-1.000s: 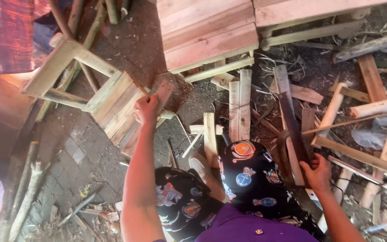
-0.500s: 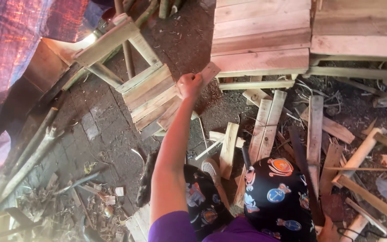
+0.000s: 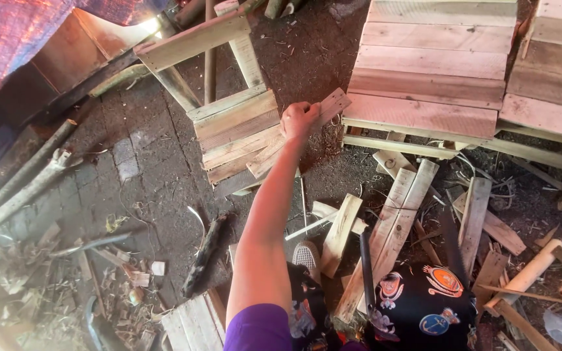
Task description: The person sits on the ground among wood scraps and assembles small wooden stool frames. They fit a wooden slat into a frame, saw a strip of wood to length with a hand saw, then position and press the cut pieces into the stool frames, moving finished frames aside.
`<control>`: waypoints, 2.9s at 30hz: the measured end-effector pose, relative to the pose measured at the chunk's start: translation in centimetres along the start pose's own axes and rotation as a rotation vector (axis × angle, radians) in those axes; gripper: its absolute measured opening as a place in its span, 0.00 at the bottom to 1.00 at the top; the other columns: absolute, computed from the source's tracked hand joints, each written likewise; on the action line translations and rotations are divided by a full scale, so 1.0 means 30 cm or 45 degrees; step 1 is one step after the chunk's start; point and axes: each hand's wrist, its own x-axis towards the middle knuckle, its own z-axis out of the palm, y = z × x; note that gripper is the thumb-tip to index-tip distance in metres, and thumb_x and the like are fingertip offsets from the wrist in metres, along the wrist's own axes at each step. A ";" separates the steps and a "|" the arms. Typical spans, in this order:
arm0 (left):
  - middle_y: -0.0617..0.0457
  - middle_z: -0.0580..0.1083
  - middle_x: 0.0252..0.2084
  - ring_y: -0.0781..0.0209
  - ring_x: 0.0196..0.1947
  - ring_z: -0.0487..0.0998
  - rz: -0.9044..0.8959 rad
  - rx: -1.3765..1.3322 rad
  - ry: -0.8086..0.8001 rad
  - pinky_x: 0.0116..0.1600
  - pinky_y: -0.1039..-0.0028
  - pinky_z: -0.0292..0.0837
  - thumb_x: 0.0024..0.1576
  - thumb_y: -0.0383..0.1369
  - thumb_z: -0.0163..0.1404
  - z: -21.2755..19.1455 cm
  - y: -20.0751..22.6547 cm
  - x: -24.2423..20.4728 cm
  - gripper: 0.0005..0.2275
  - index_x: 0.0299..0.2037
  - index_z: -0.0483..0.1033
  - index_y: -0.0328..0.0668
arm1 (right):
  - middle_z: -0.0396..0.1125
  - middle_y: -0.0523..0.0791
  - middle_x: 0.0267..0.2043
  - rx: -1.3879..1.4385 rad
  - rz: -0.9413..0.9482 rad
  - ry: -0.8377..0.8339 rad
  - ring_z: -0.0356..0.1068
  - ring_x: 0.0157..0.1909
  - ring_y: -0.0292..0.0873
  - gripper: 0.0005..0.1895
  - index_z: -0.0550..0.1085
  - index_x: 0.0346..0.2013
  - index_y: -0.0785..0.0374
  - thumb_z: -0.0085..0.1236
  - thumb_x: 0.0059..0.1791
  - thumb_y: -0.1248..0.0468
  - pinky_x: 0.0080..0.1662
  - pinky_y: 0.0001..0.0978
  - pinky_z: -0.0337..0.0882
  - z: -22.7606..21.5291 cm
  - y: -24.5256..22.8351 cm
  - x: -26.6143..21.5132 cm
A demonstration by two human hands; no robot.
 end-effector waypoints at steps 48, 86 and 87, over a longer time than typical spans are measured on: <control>0.52 0.80 0.37 0.42 0.44 0.82 0.330 0.049 -0.073 0.51 0.50 0.79 0.51 0.45 0.50 0.124 0.301 0.048 0.09 0.34 0.80 0.58 | 0.71 0.58 0.56 0.059 -0.284 -0.102 0.70 0.54 0.66 0.31 0.67 0.70 0.45 0.49 0.51 0.67 0.53 0.62 0.72 -0.062 -1.628 1.290; 0.51 0.83 0.38 0.44 0.45 0.85 0.431 -0.026 -0.235 0.53 0.54 0.78 0.59 0.49 0.50 -0.009 0.273 -0.016 0.14 0.47 0.84 0.58 | 0.72 0.66 0.42 0.087 -0.170 -0.178 0.74 0.37 0.69 0.31 0.63 0.73 0.43 0.43 0.55 0.68 0.46 0.60 0.76 -0.035 -1.708 1.324; 0.52 0.83 0.37 0.44 0.44 0.85 0.453 -0.026 -0.237 0.52 0.54 0.79 0.58 0.50 0.51 0.000 0.271 -0.003 0.14 0.46 0.84 0.59 | 0.71 0.69 0.40 0.108 -0.167 -0.174 0.74 0.34 0.69 0.31 0.63 0.74 0.45 0.43 0.55 0.68 0.45 0.59 0.77 -0.035 -1.708 1.323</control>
